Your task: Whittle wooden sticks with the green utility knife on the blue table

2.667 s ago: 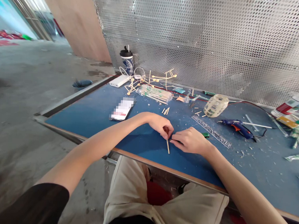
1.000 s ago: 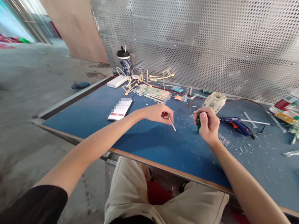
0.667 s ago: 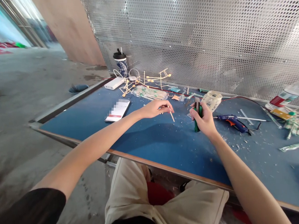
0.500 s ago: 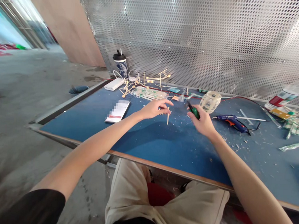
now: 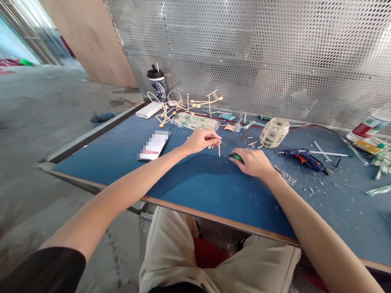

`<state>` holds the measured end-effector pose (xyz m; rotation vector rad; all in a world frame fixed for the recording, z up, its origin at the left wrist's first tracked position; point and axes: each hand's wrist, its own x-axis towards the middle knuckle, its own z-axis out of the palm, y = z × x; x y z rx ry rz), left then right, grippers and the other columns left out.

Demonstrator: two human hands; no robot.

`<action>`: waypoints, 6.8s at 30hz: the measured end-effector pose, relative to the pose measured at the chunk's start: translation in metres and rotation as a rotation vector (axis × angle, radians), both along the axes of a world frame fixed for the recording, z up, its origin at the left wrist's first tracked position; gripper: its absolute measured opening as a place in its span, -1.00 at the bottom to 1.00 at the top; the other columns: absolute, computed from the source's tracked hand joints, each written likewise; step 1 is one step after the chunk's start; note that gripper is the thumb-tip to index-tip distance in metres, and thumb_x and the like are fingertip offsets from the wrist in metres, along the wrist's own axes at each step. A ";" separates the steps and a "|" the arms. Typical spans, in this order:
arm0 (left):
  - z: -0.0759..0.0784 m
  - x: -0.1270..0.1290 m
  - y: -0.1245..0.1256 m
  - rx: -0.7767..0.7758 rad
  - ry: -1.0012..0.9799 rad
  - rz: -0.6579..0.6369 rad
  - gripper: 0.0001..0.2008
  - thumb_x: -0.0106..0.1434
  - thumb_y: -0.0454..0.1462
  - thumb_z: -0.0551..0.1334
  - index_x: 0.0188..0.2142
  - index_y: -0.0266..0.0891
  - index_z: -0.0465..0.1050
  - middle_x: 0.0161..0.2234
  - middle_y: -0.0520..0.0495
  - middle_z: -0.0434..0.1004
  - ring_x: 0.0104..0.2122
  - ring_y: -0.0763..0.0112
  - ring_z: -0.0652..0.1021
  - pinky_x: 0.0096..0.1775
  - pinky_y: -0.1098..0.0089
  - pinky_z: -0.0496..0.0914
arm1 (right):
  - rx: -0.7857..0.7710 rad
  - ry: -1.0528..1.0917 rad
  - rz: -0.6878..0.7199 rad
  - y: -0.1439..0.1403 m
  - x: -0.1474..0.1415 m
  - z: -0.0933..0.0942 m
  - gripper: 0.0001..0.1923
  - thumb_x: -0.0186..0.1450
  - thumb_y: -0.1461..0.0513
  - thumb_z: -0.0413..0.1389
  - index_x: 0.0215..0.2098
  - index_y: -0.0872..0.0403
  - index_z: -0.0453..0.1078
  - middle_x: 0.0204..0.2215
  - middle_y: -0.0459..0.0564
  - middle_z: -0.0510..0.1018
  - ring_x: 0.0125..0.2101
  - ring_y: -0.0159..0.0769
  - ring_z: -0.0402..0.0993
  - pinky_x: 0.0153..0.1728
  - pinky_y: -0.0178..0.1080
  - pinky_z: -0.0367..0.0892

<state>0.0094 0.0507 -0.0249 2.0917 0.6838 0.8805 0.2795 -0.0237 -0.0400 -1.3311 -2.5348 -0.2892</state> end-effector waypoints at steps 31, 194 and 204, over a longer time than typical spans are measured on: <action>-0.001 0.005 -0.004 -0.004 -0.038 -0.100 -0.73 0.39 -0.10 0.24 -0.10 -0.25 0.52 -0.17 -0.13 0.69 -0.17 0.36 0.68 -0.05 0.26 0.58 | 0.041 0.006 -0.044 -0.002 -0.001 0.003 -0.51 0.46 -0.11 -0.05 0.08 -0.04 0.50 -0.08 -0.03 0.68 -0.21 -0.18 0.62 -0.39 -0.24 0.28; -0.018 -0.103 -0.200 -0.037 -0.350 0.423 -0.77 0.29 -0.13 0.37 -0.19 -0.25 0.59 -0.29 -0.12 0.72 -0.28 0.24 0.72 -0.18 0.28 0.66 | 0.220 0.316 -0.532 -0.195 0.105 -0.049 -0.54 0.39 -0.08 0.01 0.15 -0.14 0.45 -0.11 0.05 0.65 -0.05 0.01 0.57 0.01 -0.04 0.36; 0.018 -0.072 -0.167 -0.025 -0.234 0.258 -0.72 0.33 -0.07 0.32 -0.13 -0.23 0.57 -0.21 -0.13 0.72 -0.18 0.23 0.71 -0.11 0.25 0.64 | 0.092 0.515 -0.455 -0.186 0.093 -0.023 -0.59 0.37 -0.03 -0.01 0.16 -0.36 0.36 -0.03 0.07 0.63 -0.03 0.10 0.58 -0.09 0.08 0.43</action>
